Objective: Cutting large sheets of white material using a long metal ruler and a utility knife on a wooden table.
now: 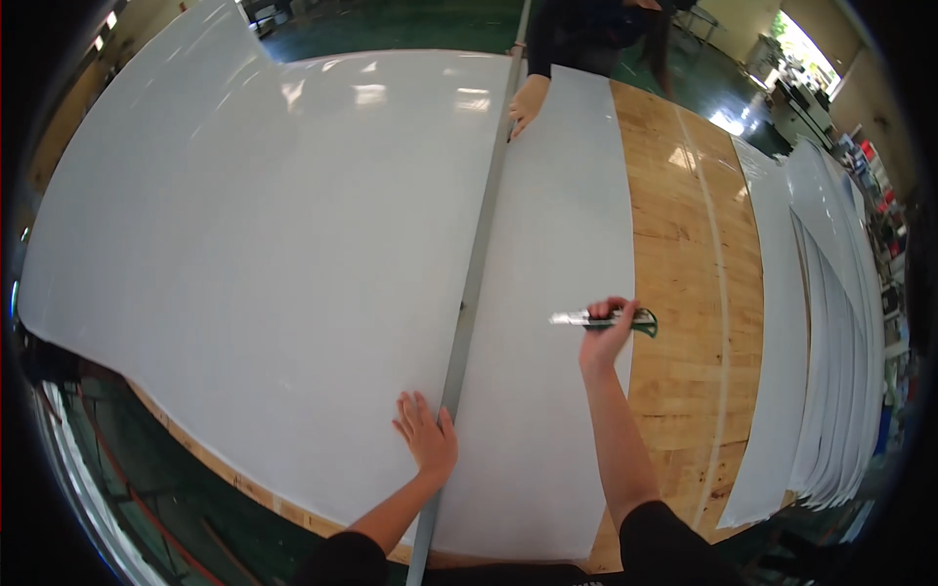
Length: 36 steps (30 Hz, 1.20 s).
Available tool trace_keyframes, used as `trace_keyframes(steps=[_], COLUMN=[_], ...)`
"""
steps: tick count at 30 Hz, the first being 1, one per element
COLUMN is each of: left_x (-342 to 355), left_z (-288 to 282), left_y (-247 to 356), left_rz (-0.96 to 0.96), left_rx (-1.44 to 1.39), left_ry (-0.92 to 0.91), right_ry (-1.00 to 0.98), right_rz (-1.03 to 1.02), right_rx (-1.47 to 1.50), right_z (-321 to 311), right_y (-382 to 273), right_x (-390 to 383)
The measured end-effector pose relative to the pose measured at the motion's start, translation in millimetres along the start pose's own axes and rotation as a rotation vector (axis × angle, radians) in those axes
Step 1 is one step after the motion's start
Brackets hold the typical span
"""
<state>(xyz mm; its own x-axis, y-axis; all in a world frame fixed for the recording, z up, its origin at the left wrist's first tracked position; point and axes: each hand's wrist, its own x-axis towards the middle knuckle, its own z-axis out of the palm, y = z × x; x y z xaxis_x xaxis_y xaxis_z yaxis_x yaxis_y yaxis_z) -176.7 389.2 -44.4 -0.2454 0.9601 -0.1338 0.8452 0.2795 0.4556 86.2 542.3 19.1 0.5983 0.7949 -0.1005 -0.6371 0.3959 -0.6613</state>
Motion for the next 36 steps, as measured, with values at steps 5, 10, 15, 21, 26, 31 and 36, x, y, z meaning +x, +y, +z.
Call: trace_keyframes(steps=[5,10,15,21,26,31,36], left_x=[-2,0,0,2,3,3,2], left_z=[-4,-7,-9,-11,-13,-13,-11], left_y=[2,5,7,8,10,9,7], left_rz=[0.029,0.008,-0.01,-0.044,-0.061,-0.06,-0.016], left_rx=[-0.035,-0.007,-0.033,-0.056,-0.051,-0.058,-0.043], left_ry=[0.019,-0.068,-0.036,-0.082,-0.122,-0.128,-0.093], right_ry=[0.014,0.008,0.044,-0.003,0.004,-0.044,-0.187], right_rz=[-0.138,-0.11,-0.148,-0.314,-0.318,-0.303,-0.346], right_rx=[0.01,-0.102,-0.066,-0.202,-0.181,-0.142,-0.165], right_z=[38,82,101,121,132,124,110], right_y=[91,166,190,214,231,238,231], right_x=[105,181,221,245,252,245,206])
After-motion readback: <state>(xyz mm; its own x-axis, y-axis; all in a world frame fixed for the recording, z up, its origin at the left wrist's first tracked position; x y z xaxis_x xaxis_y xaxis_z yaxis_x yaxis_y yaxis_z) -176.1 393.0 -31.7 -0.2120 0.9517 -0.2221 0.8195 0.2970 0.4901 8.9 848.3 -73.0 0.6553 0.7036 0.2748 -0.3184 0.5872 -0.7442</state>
